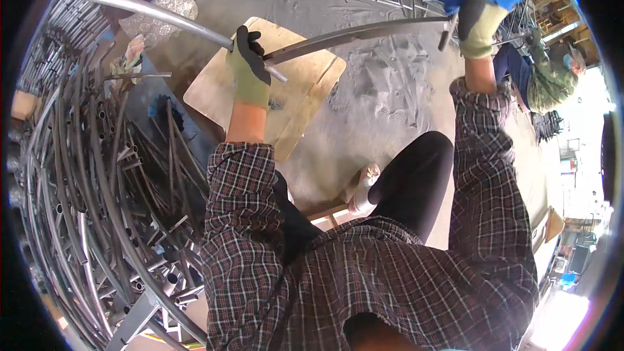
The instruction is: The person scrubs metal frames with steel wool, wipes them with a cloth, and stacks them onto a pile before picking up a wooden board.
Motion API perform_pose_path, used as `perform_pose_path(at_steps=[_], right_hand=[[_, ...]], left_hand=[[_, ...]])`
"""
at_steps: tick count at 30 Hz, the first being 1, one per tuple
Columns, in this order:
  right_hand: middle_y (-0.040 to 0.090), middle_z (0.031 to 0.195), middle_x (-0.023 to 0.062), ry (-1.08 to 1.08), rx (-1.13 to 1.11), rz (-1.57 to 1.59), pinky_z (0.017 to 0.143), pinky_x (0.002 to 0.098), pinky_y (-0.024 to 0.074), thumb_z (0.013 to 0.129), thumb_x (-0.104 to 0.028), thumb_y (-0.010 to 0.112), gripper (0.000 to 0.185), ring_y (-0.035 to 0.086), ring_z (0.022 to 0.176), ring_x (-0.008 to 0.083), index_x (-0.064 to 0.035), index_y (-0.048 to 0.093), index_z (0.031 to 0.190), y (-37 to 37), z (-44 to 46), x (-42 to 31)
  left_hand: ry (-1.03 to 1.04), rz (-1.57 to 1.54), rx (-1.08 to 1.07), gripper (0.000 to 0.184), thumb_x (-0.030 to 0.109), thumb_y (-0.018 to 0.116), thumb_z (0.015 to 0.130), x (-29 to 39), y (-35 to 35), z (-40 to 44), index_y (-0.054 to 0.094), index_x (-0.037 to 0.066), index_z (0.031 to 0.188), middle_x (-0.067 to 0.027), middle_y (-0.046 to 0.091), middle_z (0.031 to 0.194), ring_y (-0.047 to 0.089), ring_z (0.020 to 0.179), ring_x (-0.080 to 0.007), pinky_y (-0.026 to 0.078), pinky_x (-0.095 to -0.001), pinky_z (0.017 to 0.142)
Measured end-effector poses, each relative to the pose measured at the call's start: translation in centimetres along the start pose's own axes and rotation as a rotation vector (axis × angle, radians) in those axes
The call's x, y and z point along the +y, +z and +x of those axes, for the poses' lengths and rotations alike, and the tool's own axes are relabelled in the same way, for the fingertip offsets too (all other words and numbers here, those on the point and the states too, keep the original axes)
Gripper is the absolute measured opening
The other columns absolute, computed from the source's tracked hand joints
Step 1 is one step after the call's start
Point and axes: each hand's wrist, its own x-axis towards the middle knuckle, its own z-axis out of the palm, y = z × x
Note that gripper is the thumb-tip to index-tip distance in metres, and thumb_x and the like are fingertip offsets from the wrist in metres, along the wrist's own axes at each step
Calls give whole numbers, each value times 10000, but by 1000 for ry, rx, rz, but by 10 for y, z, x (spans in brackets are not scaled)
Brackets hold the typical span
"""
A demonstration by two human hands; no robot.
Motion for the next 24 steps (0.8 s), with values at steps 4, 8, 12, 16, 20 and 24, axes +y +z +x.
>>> perform_pose_path(at_steps=[4, 8, 12, 16, 20, 24], right_hand=[[554, 882, 88, 165, 47, 163, 791, 370, 429, 821, -85, 640, 90, 523, 851, 259, -49, 581, 878, 21, -15, 18], [554, 869, 90, 525, 71, 446, 787, 372, 442, 843, -89, 620, 52, 538, 856, 263, -58, 581, 856, 5, -15, -3], [590, 908, 78, -9, 26, -98, 798, 350, 453, 819, -71, 650, 79, 554, 889, 227, -46, 626, 891, 15, -20, 22], [588, 917, 106, 372, -22, 183, 838, 368, 445, 846, -77, 628, 53, 548, 921, 259, -42, 628, 887, 4, -17, -3], [592, 928, 84, 621, 178, 535, 851, 353, 446, 858, -60, 605, 66, 539, 922, 245, -23, 608, 913, 15, -16, -4], [568, 914, 84, 136, 32, 152, 804, 346, 458, 832, -33, 629, 83, 535, 879, 227, -34, 590, 904, 29, -8, 9]], left_hand=[[-16, -30, 33, 276, 281, 637, 903, 4, 1, -1, 610, 32, 785, -10, 445, 597, 441, 576, -127, 373, -263, 572], [37, -61, 34, 267, 263, 629, 910, 0, 4, 3, 611, 31, 781, -10, 456, 597, 442, 564, -125, 367, -269, 547], [2, -34, 7, 258, 249, 627, 912, -1, -4, 10, 612, 27, 780, -8, 459, 596, 437, 557, -126, 366, -274, 534], [23, -68, 43, 268, 257, 618, 915, 3, 0, 6, 610, 24, 784, -11, 451, 598, 428, 558, -122, 366, -267, 548], [27, -54, 46, 276, 276, 621, 913, 3, 3, 8, 613, 25, 798, -7, 449, 609, 429, 561, -121, 365, -261, 569], [31, -6, 16, 269, 281, 615, 915, 5, -5, 4, 611, 33, 812, -7, 456, 614, 430, 561, -121, 359, -262, 561]])
